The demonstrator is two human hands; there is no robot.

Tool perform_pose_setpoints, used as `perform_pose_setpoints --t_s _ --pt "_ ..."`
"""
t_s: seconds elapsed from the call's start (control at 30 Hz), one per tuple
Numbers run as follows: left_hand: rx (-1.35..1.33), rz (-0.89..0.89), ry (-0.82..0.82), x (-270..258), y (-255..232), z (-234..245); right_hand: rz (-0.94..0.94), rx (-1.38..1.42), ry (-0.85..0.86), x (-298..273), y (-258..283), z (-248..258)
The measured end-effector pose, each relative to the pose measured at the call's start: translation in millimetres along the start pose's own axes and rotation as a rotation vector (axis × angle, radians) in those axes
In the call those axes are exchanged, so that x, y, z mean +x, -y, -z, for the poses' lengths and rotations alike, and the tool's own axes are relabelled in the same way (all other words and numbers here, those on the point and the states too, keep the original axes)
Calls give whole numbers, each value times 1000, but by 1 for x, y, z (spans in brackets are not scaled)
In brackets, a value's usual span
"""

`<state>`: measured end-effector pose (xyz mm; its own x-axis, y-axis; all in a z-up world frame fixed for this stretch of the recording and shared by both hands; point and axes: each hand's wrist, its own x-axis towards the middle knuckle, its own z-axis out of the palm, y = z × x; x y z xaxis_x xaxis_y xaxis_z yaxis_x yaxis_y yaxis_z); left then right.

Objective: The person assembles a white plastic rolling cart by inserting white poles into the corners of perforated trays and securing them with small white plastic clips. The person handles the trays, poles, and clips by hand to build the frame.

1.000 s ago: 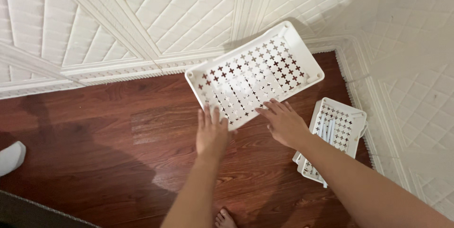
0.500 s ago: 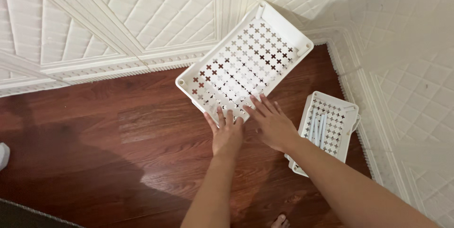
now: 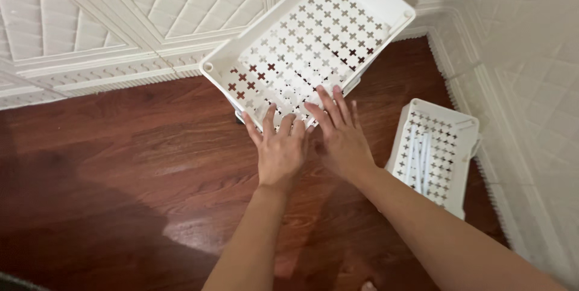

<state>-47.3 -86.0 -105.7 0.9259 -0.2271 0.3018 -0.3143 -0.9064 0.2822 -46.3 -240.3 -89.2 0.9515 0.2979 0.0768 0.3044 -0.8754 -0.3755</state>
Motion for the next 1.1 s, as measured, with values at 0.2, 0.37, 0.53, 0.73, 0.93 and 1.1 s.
perform_pose_setpoints --t_s 0.2,0.37,0.53,0.73,0.93,1.1 --pt "76 -78 -136 3 3 -2 107 18 -352 1 -3 -22" --pt "-54 -174 -368 6 7 -5 70 -60 -350 9 -4 -14" --pt "-196 -213 -483 9 13 -9 199 81 -401 11 6 -7" --pt "-500 -144 -532 3 14 -10 165 169 -301 12 23 8" --pt "-561 -45 -553 -8 10 -11 136 213 -278 -7 31 8" --pt "-693 89 -491 -11 -6 -19 76 269 -206 -15 42 24"
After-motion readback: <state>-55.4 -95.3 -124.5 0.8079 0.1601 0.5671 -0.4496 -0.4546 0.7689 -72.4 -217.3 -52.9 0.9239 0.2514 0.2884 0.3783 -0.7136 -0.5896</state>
